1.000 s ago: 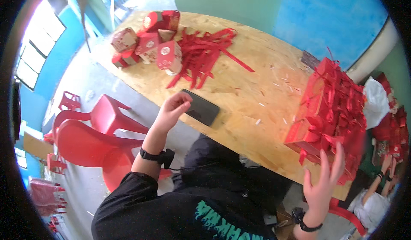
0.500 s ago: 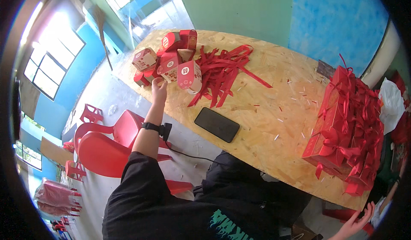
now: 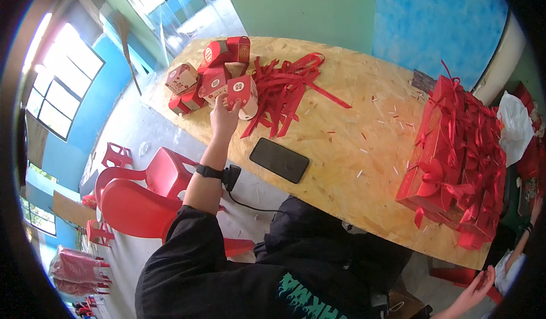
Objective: Assembling and tying ribbons on red gift boxes on a production line.
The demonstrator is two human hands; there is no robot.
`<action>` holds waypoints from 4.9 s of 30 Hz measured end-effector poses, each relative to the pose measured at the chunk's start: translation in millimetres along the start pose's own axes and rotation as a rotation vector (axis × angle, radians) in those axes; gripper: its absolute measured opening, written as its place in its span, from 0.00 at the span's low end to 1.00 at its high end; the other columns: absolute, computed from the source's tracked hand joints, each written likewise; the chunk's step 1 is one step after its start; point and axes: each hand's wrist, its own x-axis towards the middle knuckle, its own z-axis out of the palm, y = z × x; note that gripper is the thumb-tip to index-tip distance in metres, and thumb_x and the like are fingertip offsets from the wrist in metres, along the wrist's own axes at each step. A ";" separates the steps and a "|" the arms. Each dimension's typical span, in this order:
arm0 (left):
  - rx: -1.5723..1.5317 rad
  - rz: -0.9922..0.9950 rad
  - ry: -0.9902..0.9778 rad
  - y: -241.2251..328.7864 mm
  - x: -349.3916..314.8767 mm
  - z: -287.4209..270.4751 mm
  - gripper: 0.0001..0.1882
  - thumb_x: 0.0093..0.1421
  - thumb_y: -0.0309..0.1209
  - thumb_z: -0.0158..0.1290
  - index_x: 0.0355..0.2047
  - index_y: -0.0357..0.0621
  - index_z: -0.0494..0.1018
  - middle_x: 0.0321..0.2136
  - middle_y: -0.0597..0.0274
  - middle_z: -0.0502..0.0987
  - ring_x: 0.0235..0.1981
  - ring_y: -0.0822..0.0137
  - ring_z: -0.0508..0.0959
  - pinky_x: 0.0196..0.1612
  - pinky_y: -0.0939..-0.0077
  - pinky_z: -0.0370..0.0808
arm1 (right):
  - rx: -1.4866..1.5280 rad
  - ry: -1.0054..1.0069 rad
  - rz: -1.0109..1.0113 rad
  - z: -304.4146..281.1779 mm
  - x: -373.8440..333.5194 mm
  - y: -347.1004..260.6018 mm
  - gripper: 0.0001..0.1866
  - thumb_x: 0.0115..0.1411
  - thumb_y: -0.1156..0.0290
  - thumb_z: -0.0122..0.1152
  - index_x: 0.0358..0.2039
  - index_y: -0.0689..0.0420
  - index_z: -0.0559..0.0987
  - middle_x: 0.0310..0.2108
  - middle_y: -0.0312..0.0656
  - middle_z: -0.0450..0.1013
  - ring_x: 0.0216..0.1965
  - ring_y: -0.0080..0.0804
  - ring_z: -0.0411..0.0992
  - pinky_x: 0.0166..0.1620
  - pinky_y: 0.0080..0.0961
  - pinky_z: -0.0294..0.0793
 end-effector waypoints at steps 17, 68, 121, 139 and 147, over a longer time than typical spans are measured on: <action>-0.008 1.337 -0.011 131.5 -147.1 -51.7 0.09 0.51 0.23 0.61 0.34 0.45 0.78 0.40 0.61 0.83 0.25 0.68 0.81 0.26 0.74 0.74 | 0.058 -0.008 0.070 -18.4 -30.1 51.4 0.13 0.71 0.76 0.54 0.54 0.64 0.74 0.52 0.44 0.75 0.55 0.32 0.72 0.61 0.28 0.67; 0.706 1.222 -0.262 270.6 -207.6 -108.5 0.22 0.63 0.25 0.57 0.57 0.40 0.70 0.54 0.62 0.74 0.30 0.72 0.70 0.39 0.77 0.72 | 0.215 -0.626 1.128 195.7 -532.9 520.8 0.26 0.63 0.62 0.62 0.61 0.54 0.75 0.57 0.45 0.77 0.58 0.44 0.75 0.60 0.36 0.71; -0.016 1.116 -0.237 155.0 -216.8 34.5 0.35 0.55 0.29 0.65 0.62 0.40 0.66 0.61 0.49 0.70 0.63 0.48 0.68 0.62 0.55 0.67 | 1.024 -0.252 1.242 -38.6 -289.8 158.5 0.11 0.71 0.68 0.56 0.53 0.51 0.74 0.45 0.33 0.76 0.44 0.30 0.77 0.48 0.32 0.80; -0.051 0.929 -0.277 205.2 -278.0 32.9 0.27 0.49 0.37 0.65 0.48 0.38 0.74 0.51 0.55 0.70 0.60 0.47 0.69 0.62 0.41 0.64 | 1.367 -0.970 0.234 97.3 -9.3 -240.6 0.19 0.64 0.56 0.67 0.47 0.52 0.71 0.30 0.43 0.68 0.29 0.35 0.71 0.31 0.32 0.74; -0.047 0.883 -0.276 202.5 -276.1 33.0 0.27 0.49 0.29 0.58 0.51 0.32 0.72 0.47 0.50 0.71 0.58 0.46 0.71 0.61 0.57 0.71 | 1.768 -1.336 0.409 199.0 -11.1 -326.0 0.20 0.67 0.49 0.61 0.50 0.47 0.72 0.33 0.40 0.67 0.35 0.34 0.70 0.30 0.33 0.75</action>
